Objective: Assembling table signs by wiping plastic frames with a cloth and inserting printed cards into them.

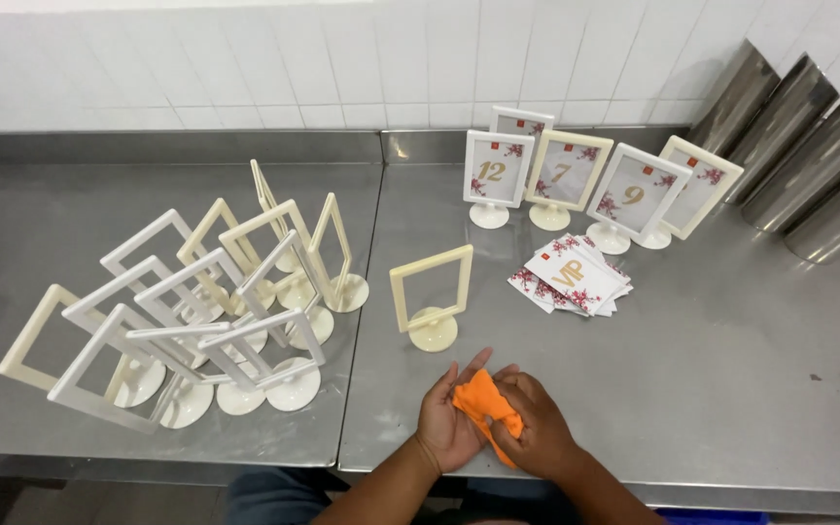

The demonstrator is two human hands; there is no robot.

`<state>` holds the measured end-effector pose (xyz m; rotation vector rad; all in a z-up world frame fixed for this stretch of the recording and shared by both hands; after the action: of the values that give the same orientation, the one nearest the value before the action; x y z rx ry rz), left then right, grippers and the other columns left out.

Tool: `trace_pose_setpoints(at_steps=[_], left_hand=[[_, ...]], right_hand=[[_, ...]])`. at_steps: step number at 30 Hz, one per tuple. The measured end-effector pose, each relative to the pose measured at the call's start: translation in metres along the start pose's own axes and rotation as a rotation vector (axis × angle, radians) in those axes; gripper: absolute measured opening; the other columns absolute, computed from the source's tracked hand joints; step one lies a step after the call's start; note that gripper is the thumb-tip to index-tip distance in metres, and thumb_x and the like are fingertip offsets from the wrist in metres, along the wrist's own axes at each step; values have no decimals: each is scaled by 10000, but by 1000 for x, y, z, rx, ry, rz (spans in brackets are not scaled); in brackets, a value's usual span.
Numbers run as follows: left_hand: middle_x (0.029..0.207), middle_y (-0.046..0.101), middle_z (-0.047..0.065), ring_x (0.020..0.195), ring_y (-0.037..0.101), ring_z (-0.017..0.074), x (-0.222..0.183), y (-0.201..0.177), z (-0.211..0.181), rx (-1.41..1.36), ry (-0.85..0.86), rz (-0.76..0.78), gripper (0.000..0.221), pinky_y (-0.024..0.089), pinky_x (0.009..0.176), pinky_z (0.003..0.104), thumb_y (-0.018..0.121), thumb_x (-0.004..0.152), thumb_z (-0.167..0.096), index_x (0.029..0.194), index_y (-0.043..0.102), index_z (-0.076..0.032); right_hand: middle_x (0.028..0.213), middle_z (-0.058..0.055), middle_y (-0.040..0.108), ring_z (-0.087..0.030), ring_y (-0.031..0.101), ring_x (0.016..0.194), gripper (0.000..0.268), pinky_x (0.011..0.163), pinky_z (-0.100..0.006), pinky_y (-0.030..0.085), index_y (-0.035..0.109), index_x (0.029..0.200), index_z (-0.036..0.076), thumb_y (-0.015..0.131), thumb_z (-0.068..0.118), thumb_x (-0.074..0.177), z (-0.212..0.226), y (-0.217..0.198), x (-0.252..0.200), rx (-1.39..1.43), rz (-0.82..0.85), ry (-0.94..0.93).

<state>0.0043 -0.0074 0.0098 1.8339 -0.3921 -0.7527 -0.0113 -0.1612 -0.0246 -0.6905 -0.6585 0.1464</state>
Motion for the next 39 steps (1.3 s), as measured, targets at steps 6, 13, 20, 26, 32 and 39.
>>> trace_pose_setpoints(at_steps=[6,13,20,26,32,39], left_hand=[[1489,570,204,1423,498,328,-4,-1,-1,-50,-30,-10,686,377,1163,505,455,965,-496,1579,460,-190],[1479,589,166,1389,526,314,1,-2,-2,-56,-82,-33,832,381,1161,515,429,916,-660,1604,427,-191],[1511,556,189,1393,508,333,0,0,-4,-96,-111,-50,793,368,1170,497,433,935,-610,1603,432,-182],[1510,542,225,1379,504,359,-2,0,-3,-71,-87,-28,732,358,1172,497,389,970,-601,1563,476,-181],[1231,669,135,1150,616,285,9,-27,4,-78,-56,-65,581,480,1041,427,514,960,-633,1291,670,-182],[1061,694,117,1020,643,284,10,-31,5,-63,-33,-74,495,523,929,428,560,955,-640,1043,705,-176]], right_hand=[[1109,-80,634,-240,624,1032,438,872,-378,527,631,1313,107,650,221,890,11,-3,1,51,-2,54],[1156,-107,621,-255,644,1074,459,925,-386,535,626,1331,79,677,263,913,6,-5,-1,80,-15,81],[1145,-112,627,-258,646,1073,439,926,-391,537,627,1302,62,675,246,907,7,-5,-1,110,-27,99],[1252,-127,597,-306,590,1253,520,1070,-431,472,569,1379,77,690,296,924,-1,-1,-7,31,-13,133],[1293,-127,570,-279,586,1182,604,964,-421,507,489,1400,104,694,382,904,-3,1,-10,-8,-21,240],[1296,-140,608,-288,598,1218,599,1032,-420,488,521,1379,65,692,397,910,9,-6,-6,8,-104,206]])
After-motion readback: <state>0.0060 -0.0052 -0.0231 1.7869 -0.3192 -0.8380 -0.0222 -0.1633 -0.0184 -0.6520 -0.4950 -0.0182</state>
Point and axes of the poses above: each hand's wrist, its own x-axis towards the middle knuckle, its own y-axis out of the palm, z = x × y, the point moved 2 cm from there along x, towards the middle knuckle
